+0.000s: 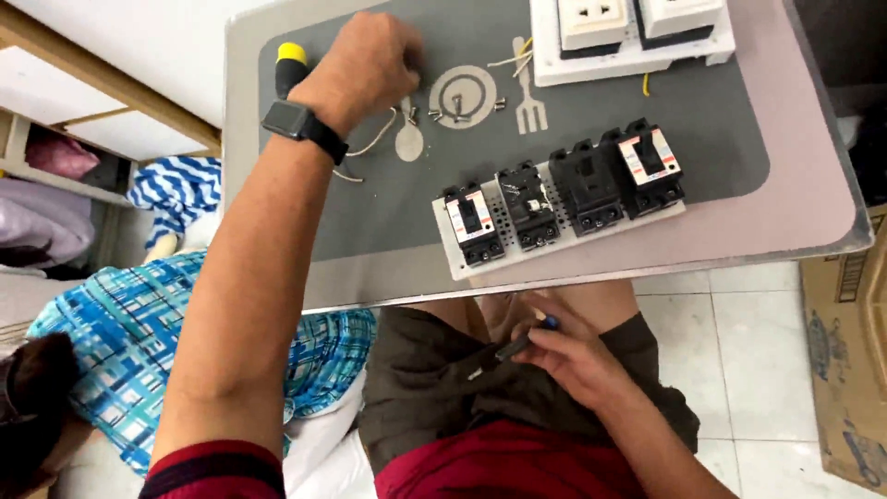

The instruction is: Fastening screws on a circuit breaker assembly using a manual screwdriver while working on a low tray.

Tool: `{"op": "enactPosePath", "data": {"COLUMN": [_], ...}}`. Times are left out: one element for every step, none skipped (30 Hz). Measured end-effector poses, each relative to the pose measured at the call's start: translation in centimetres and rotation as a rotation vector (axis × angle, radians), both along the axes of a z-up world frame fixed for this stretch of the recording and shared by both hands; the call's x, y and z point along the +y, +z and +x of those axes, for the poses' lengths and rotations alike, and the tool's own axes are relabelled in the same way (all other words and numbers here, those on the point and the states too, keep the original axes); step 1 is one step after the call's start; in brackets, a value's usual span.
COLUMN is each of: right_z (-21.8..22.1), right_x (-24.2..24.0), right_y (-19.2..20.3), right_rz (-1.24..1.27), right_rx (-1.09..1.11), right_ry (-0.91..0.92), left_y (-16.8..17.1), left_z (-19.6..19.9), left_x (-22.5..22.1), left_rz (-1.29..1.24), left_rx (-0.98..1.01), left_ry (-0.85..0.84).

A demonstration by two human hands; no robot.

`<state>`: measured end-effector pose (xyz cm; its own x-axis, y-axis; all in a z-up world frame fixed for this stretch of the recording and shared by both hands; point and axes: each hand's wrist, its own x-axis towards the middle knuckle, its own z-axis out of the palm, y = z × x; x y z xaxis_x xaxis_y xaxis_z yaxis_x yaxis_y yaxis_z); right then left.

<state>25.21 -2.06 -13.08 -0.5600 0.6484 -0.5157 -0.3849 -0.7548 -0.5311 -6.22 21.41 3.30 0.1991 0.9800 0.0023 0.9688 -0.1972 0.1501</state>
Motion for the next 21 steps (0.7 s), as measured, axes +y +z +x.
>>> {"op": "enactPosePath", "data": {"right_z": [0.1, 0.2, 0.4, 0.7, 1.1, 1.5, 2.5, 3.4, 4.5, 5.5, 6.6, 7.6, 7.6, 7.5, 7.2, 6.6, 6.1, 5.5, 4.3, 3.1, 1.9], "right_x": [-0.1, -0.2, -0.3, -0.7, -0.8, -1.0, -1.0, -0.9, -1.1, -0.4, 0.2, 0.8, 1.0, 1.3, 1.9, 2.3, 2.7, 3.1, 3.0, 3.0, 3.0], "right_y": [0.2, 0.3, 0.5, 0.8, 1.1, 1.4, 1.6, 1.8, 2.0, 3.6, 5.3, 6.9, 9.5, 12.1, 14.7, 15.6, 16.5, 17.4, 18.7, 20.1, 21.4], "right_rz": [0.0, 0.038, 0.076, 0.078, 0.152, 0.227, 0.231, 0.341, 0.445, 0.444, 0.539, 0.635, 0.626, 0.797, 0.975, 0.976, 1.083, 1.186, 1.193, 1.317, 1.438], "right_rx": [0.001, -0.028, -0.058, -0.058, -0.089, -0.12, -0.124, -0.224, -0.325, -0.331, -0.335, -0.339, -0.351, -0.452, -0.549, -0.558, -0.622, -0.684, -0.689, -0.743, -0.801], "right_ry": [0.004, 0.031, 0.056, 0.058, 0.078, 0.097, 0.099, 0.073, 0.046, 0.048, -0.017, -0.082, -0.073, -0.178, -0.286, -0.273, -0.355, -0.441, -0.433, -0.388, -0.345], "left_y": [-0.1, -0.2, -0.3, 0.0, 0.3, 0.6, 1.5, 2.4, 3.0, 4.5, 6.0, 7.4, 6.5, 5.7, 5.1, 3.7, 2.2, 0.9, -0.3, -1.6, -2.8], "left_z": [-0.2, -0.4, -0.6, -0.7, -0.8, -0.9, -1.3, -1.7, -2.0, -1.0, 0.0, 0.9, 1.6, 2.3, 2.8, 3.6, 4.3, 5.2, 5.6, 6.0, 6.5], "left_x": [0.0, 0.0, 0.0, -0.4, -0.7, -1.0, -2.2, -3.4, -4.6, -7.4, -10.3, -13.1, -15.1, -17.1, -19.0, -19.7, -20.5, -21.2, -21.2, -21.1, -20.8], "left_rz": [0.0, 0.024, 0.05, 0.051, 0.067, 0.082, 0.086, 0.175, 0.259, 0.258, 0.3, 0.342, 0.333, 0.253, 0.181, 0.182, 0.128, 0.074, 0.08, 0.162, 0.242], "left_rx": [0.001, 0.0, -0.003, -0.002, -0.028, -0.054, -0.058, -0.083, -0.11, -0.116, -0.222, -0.328, -0.342, -0.47, -0.595, -0.607, -0.604, -0.601, -0.609, -0.546, -0.483], "left_ry": [0.004, -0.019, -0.044, -0.042, -0.067, -0.092, -0.09, -0.127, -0.167, -0.166, -0.188, -0.21, -0.203, -0.21, -0.216, -0.208, -0.21, -0.212, -0.208, -0.184, -0.165]}}
